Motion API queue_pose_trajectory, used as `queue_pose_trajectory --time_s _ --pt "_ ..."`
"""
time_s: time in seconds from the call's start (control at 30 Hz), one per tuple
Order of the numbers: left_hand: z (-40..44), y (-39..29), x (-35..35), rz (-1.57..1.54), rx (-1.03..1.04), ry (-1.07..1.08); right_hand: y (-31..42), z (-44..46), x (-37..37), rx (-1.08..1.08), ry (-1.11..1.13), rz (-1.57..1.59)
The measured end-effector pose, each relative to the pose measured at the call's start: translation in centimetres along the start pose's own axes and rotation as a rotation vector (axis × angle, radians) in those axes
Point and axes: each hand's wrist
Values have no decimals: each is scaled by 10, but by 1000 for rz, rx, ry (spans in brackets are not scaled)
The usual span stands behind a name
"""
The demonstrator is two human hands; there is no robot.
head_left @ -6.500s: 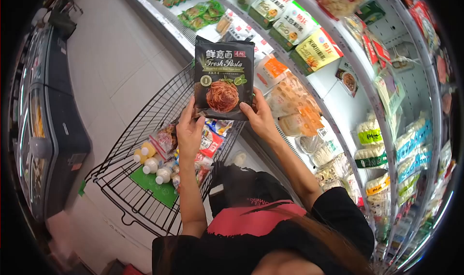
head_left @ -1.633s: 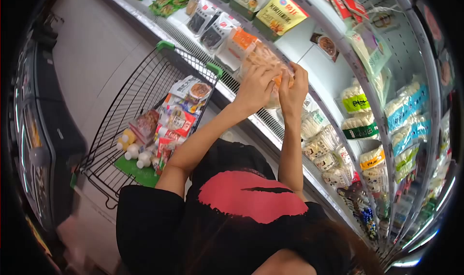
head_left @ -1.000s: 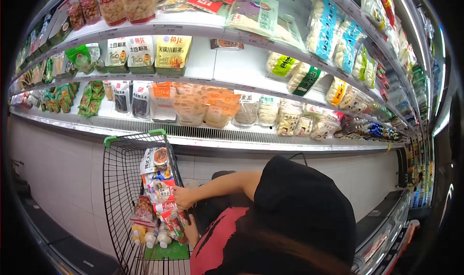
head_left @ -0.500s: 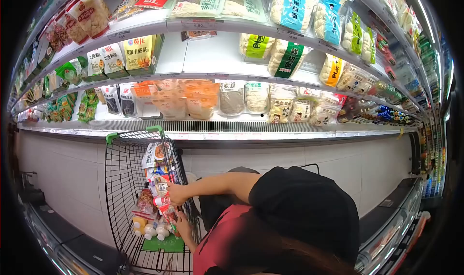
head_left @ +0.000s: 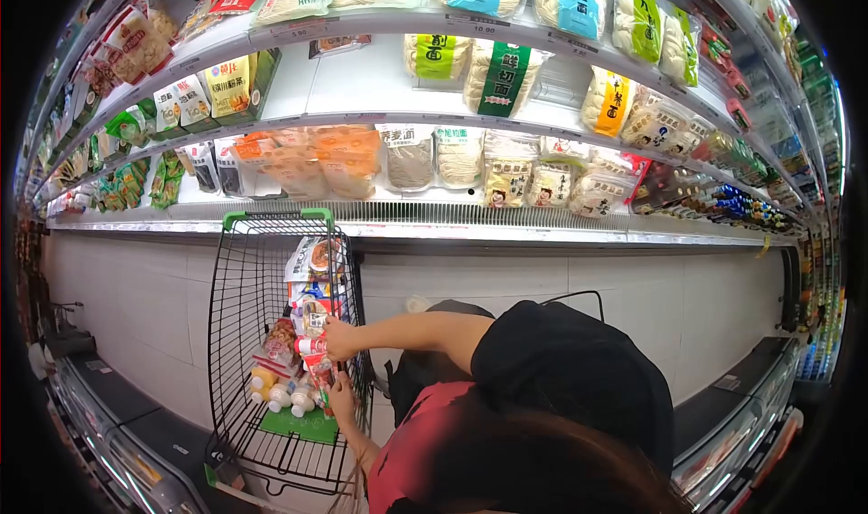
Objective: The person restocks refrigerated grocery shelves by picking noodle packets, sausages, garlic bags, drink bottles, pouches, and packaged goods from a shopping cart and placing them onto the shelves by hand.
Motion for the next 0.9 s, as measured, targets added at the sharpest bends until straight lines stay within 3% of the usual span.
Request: queue_pose_trajectory --time_s 0.23,0.3,0.33,0.37,0.4,0.43,0.47,0.57,0.63,0.77,0.9 --pt "-38 8 42 201 45 -57 15 -70 -14 45 -45 -24" --pt "-61 -8 53 298 -18 -80 17 -93 -19 -6 -171 -8" --pt "-48 24 55 424 209 -138 21 -103 -26 30 -141 -15" --pt "-91 -27 66 354 -1 -139 21 -111 -24 60 -208 -20" --pt "-82 2 74 337 -47 -171 23 -124 -30 11 -199 -22" --pt "-106 -25 79 342 -199 -103 27 -141 -47 -40 -239 -2" --pt "-123 -10 99 392 -25 -257 36 -165 -54 -21 -317 86" --pt "-169 -36 124 350 -145 -216 44 -207 -69 -42 -380 83" --pt "-195 -51 137 406 -79 -216 46 -232 -86 -28 -406 120" --pt "-225 -55 164 449 -160 -118 52 -275 -90 7 -397 132" --pt "-261 -64 212 408 -78 -178 51 -329 -108 54 -376 124"
Point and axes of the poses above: each hand's wrist, its own z-axis towards the middle knuckle, its own x-axis out of the palm, y = z × x, and after that the axes turned 2 degrees about -x, right-handed
